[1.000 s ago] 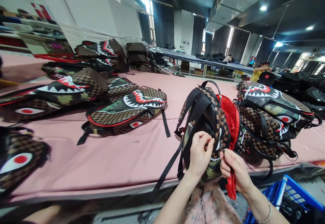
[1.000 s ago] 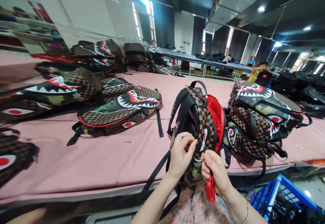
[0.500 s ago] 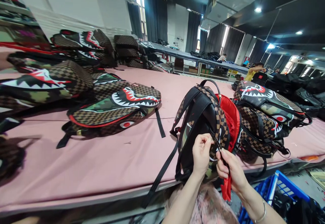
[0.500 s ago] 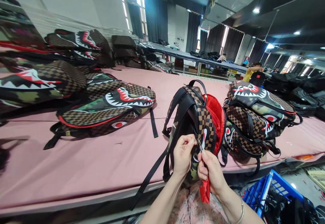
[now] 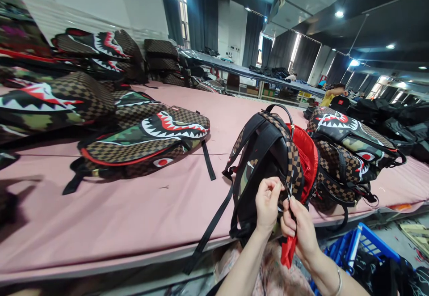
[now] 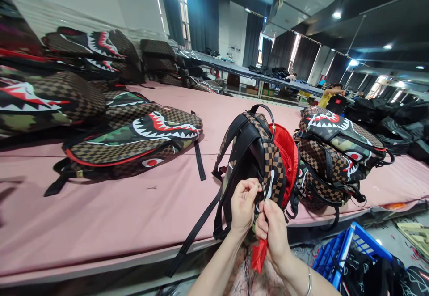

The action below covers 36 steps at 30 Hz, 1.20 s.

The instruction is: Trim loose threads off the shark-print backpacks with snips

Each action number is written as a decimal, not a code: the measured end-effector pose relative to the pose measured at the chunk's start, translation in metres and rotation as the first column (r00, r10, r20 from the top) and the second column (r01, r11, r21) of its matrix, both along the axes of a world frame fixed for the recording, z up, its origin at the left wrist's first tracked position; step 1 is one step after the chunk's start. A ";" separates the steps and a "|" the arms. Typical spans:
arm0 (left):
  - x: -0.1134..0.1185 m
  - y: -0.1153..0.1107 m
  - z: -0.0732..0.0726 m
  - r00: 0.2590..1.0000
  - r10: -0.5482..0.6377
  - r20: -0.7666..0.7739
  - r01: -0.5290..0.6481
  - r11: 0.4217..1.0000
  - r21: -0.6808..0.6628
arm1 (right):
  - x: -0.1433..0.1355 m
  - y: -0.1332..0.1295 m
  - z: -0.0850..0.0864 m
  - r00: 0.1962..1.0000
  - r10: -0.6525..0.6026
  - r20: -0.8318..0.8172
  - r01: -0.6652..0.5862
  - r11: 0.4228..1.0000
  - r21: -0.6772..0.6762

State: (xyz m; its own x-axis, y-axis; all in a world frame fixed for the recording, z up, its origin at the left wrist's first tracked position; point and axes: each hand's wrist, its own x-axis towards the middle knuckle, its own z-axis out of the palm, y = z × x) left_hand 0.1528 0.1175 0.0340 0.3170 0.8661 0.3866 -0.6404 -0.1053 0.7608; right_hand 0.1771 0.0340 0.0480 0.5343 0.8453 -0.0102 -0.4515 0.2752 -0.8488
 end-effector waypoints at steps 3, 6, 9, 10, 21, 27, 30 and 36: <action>-0.001 -0.001 0.001 0.999 0.019 -0.029 -0.019 1.000 0.022 | -0.005 0.006 -0.009 0.998 -0.062 0.002 0.062 0.998 0.022; -0.002 -0.001 0.003 0.998 0.037 -0.046 -0.035 0.999 0.036 | -0.006 0.010 -0.014 0.995 -0.093 0.019 0.092 0.995 0.049; -0.002 -0.001 0.005 0.997 0.057 -0.058 -0.054 0.998 0.045 | -0.006 0.008 -0.016 0.997 -0.073 0.018 0.071 0.996 0.061; -0.002 -0.001 0.006 0.995 0.072 -0.066 -0.068 0.996 0.048 | -0.006 0.006 -0.016 0.998 -0.061 0.015 0.060 0.997 0.056; -0.004 -0.001 0.006 0.985 0.130 -0.110 -0.124 0.990 0.063 | -0.006 0.003 -0.010 0.999 -0.015 -0.037 0.015 1.000 0.001; -0.005 -0.001 0.006 0.984 0.125 -0.128 -0.117 0.991 0.070 | -0.007 0.003 -0.009 0.999 -0.020 -0.033 0.020 1.000 -0.008; -0.005 -0.001 0.007 0.983 0.132 -0.128 -0.125 0.990 0.066 | -0.008 0.001 -0.009 0.999 -0.024 -0.024 0.024 1.000 -0.018; -0.006 -0.003 0.010 0.980 0.147 -0.133 -0.138 0.987 0.079 | -0.005 0.003 -0.011 0.999 -0.015 -0.031 0.015 1.000 -0.004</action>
State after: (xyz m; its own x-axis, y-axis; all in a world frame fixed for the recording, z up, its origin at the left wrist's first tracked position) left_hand 0.1469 0.1143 0.0439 0.2468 0.8789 0.4082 -0.5043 -0.2432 0.8286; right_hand 0.1721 0.0373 0.0369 0.5466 0.8368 -0.0299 -0.4733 0.2793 -0.8355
